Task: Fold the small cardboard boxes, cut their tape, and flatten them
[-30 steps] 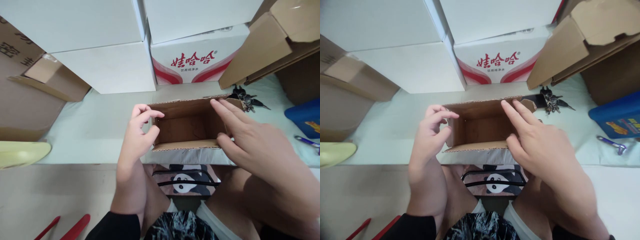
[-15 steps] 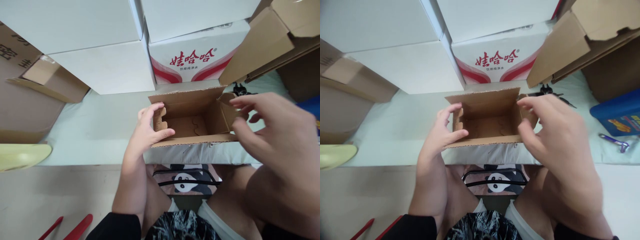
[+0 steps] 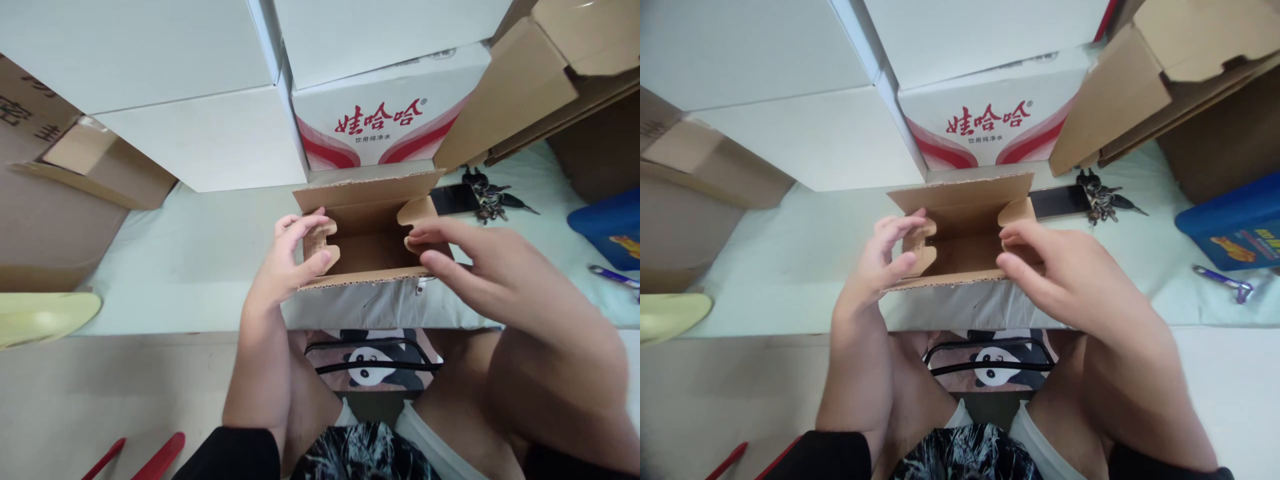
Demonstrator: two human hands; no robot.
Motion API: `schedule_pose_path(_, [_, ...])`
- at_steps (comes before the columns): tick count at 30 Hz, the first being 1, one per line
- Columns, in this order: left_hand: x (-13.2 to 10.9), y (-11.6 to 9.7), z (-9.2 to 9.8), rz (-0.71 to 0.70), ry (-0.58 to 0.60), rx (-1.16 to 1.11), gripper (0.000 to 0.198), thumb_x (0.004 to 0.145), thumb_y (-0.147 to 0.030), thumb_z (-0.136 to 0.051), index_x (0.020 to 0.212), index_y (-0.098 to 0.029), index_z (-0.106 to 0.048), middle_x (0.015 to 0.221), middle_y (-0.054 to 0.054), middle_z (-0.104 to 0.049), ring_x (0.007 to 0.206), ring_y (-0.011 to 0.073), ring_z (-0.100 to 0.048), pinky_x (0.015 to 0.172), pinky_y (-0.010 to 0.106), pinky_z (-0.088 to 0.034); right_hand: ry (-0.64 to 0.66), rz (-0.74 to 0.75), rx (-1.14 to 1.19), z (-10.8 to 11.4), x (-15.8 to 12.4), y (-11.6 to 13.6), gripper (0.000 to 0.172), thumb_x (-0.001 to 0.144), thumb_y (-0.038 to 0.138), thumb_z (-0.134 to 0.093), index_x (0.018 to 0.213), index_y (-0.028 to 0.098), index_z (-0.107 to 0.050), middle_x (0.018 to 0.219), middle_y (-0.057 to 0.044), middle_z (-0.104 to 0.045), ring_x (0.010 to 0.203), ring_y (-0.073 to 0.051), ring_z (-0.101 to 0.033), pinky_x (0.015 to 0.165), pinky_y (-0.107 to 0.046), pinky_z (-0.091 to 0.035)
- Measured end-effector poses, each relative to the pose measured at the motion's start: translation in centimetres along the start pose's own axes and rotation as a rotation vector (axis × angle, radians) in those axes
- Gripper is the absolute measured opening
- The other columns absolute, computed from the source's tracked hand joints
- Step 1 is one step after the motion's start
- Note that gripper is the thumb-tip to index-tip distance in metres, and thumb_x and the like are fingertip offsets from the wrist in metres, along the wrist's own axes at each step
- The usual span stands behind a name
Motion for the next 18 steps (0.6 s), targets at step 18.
schedule_pose_path(18, [0.8,3.2,-1.3,-0.048,-0.231,-0.035,0.108,0.072,-0.078,-0.078,0.156,-0.039,-0.023,0.169,0.017,-0.029,0.153,0.0376,-0.04,0.112,0.052,-0.049,-0.357,0.015,0.015,-2.4,2.5,-4.2,0.08,0.087,0.036,-0.074,0.156,0.028,-0.034,0.16,-0.02,-0.042,0.142,-0.036,-0.051,0.1,-0.049,-0.058])
Point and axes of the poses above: each hand's wrist, its own x-axis towards the middle knuckle, its own z-axis out of the back of the hand, y = z × x, the point moved 3 cm from there along x, towards the middle knuckle
